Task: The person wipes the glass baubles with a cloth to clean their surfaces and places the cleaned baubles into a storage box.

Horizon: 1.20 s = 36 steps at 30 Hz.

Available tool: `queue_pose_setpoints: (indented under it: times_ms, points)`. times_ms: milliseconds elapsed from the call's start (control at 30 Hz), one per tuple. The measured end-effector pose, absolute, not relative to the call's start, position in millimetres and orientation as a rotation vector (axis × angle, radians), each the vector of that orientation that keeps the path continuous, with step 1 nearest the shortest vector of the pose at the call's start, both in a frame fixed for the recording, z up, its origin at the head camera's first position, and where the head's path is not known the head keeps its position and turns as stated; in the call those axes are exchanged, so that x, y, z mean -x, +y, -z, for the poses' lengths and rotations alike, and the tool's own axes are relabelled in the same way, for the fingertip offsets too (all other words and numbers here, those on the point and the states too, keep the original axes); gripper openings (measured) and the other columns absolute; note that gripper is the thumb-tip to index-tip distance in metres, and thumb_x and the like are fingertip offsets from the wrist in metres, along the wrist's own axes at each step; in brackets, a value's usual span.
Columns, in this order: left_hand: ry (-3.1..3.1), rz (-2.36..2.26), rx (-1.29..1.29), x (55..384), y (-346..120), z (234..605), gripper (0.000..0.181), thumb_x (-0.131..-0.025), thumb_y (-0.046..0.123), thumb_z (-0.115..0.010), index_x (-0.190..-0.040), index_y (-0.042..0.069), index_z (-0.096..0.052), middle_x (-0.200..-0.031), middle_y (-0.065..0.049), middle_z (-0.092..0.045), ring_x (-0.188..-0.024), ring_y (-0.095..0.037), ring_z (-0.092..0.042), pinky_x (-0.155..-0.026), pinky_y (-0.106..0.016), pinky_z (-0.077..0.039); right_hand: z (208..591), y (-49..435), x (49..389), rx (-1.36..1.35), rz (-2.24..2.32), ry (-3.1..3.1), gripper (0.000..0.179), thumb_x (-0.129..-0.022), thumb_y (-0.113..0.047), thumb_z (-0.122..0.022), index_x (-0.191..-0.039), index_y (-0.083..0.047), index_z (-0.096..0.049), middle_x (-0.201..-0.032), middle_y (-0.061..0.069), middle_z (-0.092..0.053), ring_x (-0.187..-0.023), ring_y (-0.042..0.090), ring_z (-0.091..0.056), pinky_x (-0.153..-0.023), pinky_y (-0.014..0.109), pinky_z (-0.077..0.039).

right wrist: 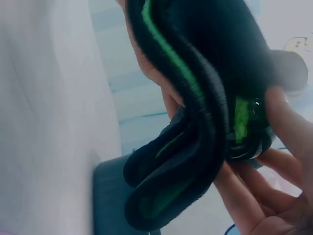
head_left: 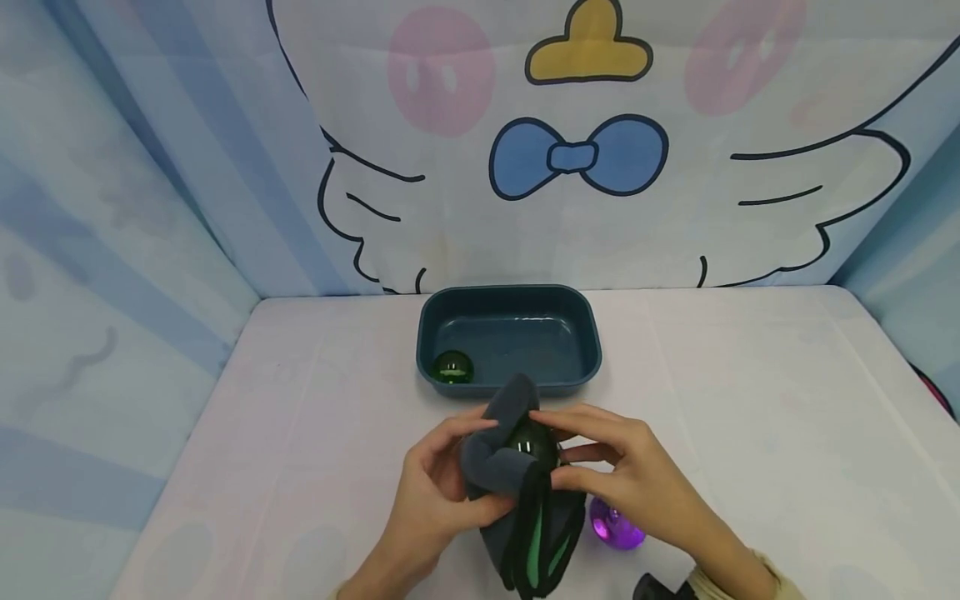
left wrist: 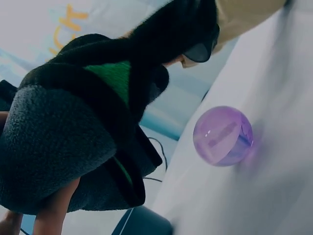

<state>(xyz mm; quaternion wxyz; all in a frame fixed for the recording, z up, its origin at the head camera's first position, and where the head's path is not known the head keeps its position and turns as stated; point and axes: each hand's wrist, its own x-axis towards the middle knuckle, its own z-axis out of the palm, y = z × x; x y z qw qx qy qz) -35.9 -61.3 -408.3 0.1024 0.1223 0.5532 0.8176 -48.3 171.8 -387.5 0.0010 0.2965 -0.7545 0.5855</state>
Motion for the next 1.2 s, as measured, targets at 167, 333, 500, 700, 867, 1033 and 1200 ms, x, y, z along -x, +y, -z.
queue_pose_setpoints:
  times_ms: [167, 333, 500, 700, 867, 1033, 1200]
  points:
    - [1.612, -2.411, -0.266, 36.1, -60.8, 407.9, 0.065, -0.073, -0.008, -0.080, -0.132, 0.004, -0.056, -0.140, -0.013, -0.050, -0.126, -0.025, -0.053, -0.102, -0.033, -0.050, 387.8, 169.9, 47.3, -0.861, -1.775, -2.445, 0.049, -0.087, -0.003, -0.074, -0.134, -0.009, -0.061, -0.127, 0.010, -0.065, -0.109, 0.010, -0.065, -0.081, 0.031, -0.060]
    - [1.598, -2.431, -0.211, 37.1, -60.6, 407.8, 0.065, -0.073, -0.007, -0.080, -0.132, 0.004, -0.055, -0.134, -0.013, -0.053, -0.120, -0.024, -0.057, -0.100, -0.032, -0.051, 387.9, 167.5, 46.5, -0.915, -1.646, -2.402, 0.060, -0.080, -0.002, -0.081, -0.136, -0.011, -0.060, -0.132, 0.006, -0.059, -0.119, 0.012, -0.060, -0.090, 0.029, -0.056]
    - [1.597, -2.429, -0.214, 36.6, -60.8, 406.9, 0.064, -0.074, -0.006, -0.081, -0.132, 0.005, -0.055, -0.134, -0.012, -0.054, -0.117, -0.023, -0.058, -0.098, -0.031, -0.052, 388.7, 166.5, 46.3, -0.996, -1.469, -2.368, 0.066, -0.072, 0.001, -0.086, -0.132, -0.013, -0.063, -0.133, 0.004, -0.059, -0.126, 0.014, -0.055, -0.102, 0.021, -0.047]
    - [1.578, -2.432, -0.271, 35.7, -61.9, 407.3, 0.062, -0.073, -0.006, -0.081, -0.129, 0.007, -0.058, -0.140, -0.012, -0.051, -0.127, -0.024, -0.053, -0.103, -0.031, -0.049, 390.7, 167.0, 48.3, -1.035, -1.564, -2.299, 0.062, -0.074, 0.005, -0.082, -0.132, -0.007, -0.062, -0.126, 0.008, -0.063, -0.116, 0.014, -0.063, -0.091, 0.026, -0.055]
    - [1.563, -2.440, -0.308, 34.9, -62.7, 406.3, 0.062, -0.073, -0.007, -0.080, -0.129, 0.006, -0.058, -0.140, -0.013, -0.050, -0.128, -0.025, -0.053, -0.105, -0.031, -0.047, 389.6, 166.4, 45.5, -0.945, -1.541, -2.430, 0.060, -0.082, -0.001, -0.078, -0.137, -0.013, -0.058, -0.124, 0.001, -0.065, -0.110, 0.011, -0.065, -0.085, 0.030, -0.058]
    - [1.585, -2.443, -0.277, 35.4, -62.3, 405.5, 0.063, -0.074, -0.006, -0.080, -0.131, 0.005, -0.056, -0.135, -0.012, -0.054, -0.122, -0.024, -0.056, -0.101, -0.031, -0.050, 389.1, 164.3, 44.2, -0.930, -1.428, -2.445, 0.062, -0.082, -0.004, -0.079, -0.139, -0.015, -0.057, -0.129, 0.000, -0.061, -0.116, 0.011, -0.060, -0.089, 0.027, -0.056]
    - [1.587, -2.452, -0.276, 36.0, -62.5, 406.0, 0.061, -0.075, -0.005, -0.080, -0.131, 0.005, -0.056, -0.132, -0.011, -0.056, -0.118, -0.023, -0.058, -0.098, -0.031, -0.052, 390.1, 163.5, 46.5, -1.038, -1.379, -2.303, 0.056, -0.085, -0.018, -0.079, -0.136, -0.008, -0.059, -0.133, 0.007, -0.057, -0.124, 0.015, -0.054, -0.100, 0.020, -0.048]
